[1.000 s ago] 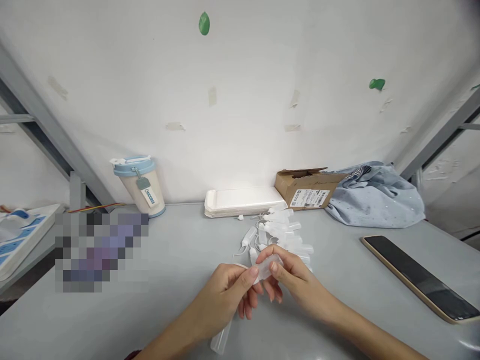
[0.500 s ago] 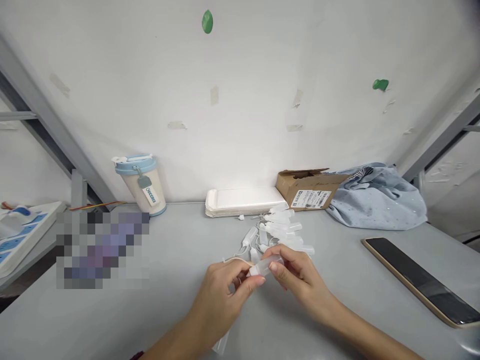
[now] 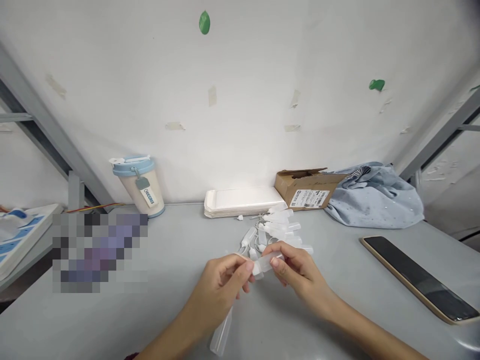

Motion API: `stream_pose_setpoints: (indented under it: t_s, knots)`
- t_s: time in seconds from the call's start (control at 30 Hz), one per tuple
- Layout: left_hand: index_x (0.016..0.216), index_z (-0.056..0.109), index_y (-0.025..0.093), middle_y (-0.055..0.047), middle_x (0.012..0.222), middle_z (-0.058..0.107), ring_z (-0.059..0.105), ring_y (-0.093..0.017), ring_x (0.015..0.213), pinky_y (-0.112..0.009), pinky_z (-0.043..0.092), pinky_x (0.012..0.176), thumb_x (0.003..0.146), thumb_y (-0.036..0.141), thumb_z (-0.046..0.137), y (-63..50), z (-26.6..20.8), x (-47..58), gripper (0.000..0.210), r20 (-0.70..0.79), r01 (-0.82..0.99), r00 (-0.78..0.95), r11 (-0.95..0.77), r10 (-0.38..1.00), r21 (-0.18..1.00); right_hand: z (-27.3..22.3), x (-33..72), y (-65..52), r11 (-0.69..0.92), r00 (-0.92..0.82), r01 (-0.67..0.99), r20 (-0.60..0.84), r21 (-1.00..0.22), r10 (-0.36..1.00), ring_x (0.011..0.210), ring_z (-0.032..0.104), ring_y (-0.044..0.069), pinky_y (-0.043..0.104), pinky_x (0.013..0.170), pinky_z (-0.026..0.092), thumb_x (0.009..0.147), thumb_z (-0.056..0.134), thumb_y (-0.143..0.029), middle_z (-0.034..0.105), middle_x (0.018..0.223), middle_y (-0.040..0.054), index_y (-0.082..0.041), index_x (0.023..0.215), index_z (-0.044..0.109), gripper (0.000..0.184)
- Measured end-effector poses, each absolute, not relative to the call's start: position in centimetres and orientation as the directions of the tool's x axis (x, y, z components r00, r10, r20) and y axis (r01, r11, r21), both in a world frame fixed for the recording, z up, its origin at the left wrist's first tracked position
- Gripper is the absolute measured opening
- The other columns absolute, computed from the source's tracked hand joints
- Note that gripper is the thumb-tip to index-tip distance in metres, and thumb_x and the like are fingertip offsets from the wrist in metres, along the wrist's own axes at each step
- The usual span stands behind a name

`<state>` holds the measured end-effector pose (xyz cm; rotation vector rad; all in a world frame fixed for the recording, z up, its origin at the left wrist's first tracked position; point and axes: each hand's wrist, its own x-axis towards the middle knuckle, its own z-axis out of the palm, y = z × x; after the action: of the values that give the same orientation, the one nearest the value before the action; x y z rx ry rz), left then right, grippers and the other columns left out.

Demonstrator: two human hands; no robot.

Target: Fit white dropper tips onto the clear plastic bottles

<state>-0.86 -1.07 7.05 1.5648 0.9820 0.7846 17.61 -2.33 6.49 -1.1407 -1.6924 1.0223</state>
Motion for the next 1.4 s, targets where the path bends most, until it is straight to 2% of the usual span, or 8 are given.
stream_pose_setpoints:
  t_s: [0.3,0.43,0.57,0.7,0.8,0.9,1.07,1.4]
  knots:
    - [0.061,0.052,0.016,0.003,0.056,0.048,0.049,-0.009,0.05,-0.021,0.04,0.05,0.089,0.034,0.043,-1.4,6.3,-0.7,0.035,0.029,0.283,0.526,-0.208,0.85,0.936,6.5,17.3,-2.3,0.206,-0.249,0.284,0.135,-0.936,0.959,0.045,0.031,0.007,0.022,0.044,0.023,0.085,0.048,-0.046,0.038,0.051,-0.0059,-0.015,0.077,0.058,0.034]
    - [0.07,0.055,0.015,0.0,0.058,0.049,0.044,-0.012,0.051,-0.024,0.035,0.047,0.09,0.016,0.04,-1.4,5.0,-0.9,0.026,0.528,0.442,0.553,-0.764,0.645,0.47,6.3,17.1,-2.1,0.072,-0.208,0.235,0.022,-0.969,0.978,0.042,0.025,0.007,0.022,0.042,0.018,0.082,0.05,-0.051,0.028,0.046,-0.0084,-0.015,0.072,0.056,0.038]
    - [0.081,0.057,0.014,-0.002,0.062,0.053,0.043,-0.014,0.052,-0.026,0.03,0.046,0.087,0.008,0.044,-1.4,4.0,-1.0,0.016,0.671,0.503,0.626,-0.863,0.398,0.043,6.2,17.1,-1.8,-0.049,-0.229,0.148,-0.082,-0.988,0.97,0.04,0.022,0.006,0.022,0.04,0.016,0.08,0.051,-0.054,0.025,0.044,-0.0097,-0.017,0.062,0.047,0.042]
    - [0.071,0.055,0.015,-0.003,0.064,0.056,0.049,-0.015,0.058,-0.027,0.039,0.053,0.091,0.022,0.041,-1.2,4.7,-0.6,0.025,0.497,0.424,0.54,-0.73,0.679,0.535,6.1,17.2,-1.7,-0.055,-0.229,0.088,-0.074,-0.995,0.971,0.04,0.022,0.006,0.021,0.039,0.018,0.081,0.05,-0.054,0.024,0.045,-0.0095,-0.019,0.057,0.039,0.044]
    - [0.069,0.052,0.016,-0.002,0.06,0.056,0.053,-0.014,0.055,-0.027,0.043,0.055,0.091,0.042,0.034,-1.1,6.0,-0.3,0.038,-0.033,0.254,0.563,-0.135,0.826,0.958,6.1,17.3,-1.9,0.073,-0.228,0.166,0.034,-0.983,0.973,0.044,0.026,0.007,0.021,0.043,0.022,0.085,0.046,-0.051,0.028,0.049,-0.0082,-0.017,0.064,0.047,0.041]
    - [0.077,0.052,0.015,0.001,0.054,0.053,0.05,-0.012,0.045,-0.025,0.041,0.049,0.084,0.056,0.037,-0.9,6.9,-0.2,0.044,-0.262,0.14,0.631,0.224,0.731,0.964,6.2,17.3,-2.3,0.217,-0.232,0.297,0.15,-0.93,0.961,0.048,0.028,0.008,0.021,0.045,0.022,0.089,0.043,-0.045,0.032,0.052,-0.0069,-0.016,0.073,0.055,0.035]
    - [0.064,0.047,0.016,0.007,0.042,0.04,0.039,-0.008,0.037,-0.021,0.033,0.043,0.079,0.061,0.042,-0.7,6.8,-0.3,0.048,-0.259,0.109,0.555,0.239,0.79,0.965,6.7,17.2,-2.6,0.387,-0.294,0.394,0.285,-0.834,0.913,0.057,0.041,0.01,0.02,0.051,0.031,0.09,0.044,-0.036,0.051,0.065,-0.0022,-0.016,0.089,0.06,0.025]
    - [0.057,0.041,0.02,0.006,0.047,0.034,0.033,-0.01,0.043,-0.023,0.027,0.047,0.092,0.036,0.032,-1.7,5.9,-0.6,0.039,0.139,0.455,0.481,-0.382,0.866,0.804,6.7,17.4,-2.1,0.281,-0.339,0.386,0.148,-0.879,0.929,0.056,0.036,0.01,0.022,0.052,0.027,0.091,0.04,-0.045,0.043,0.06,-0.0035,-0.016,0.076,0.058,0.037]
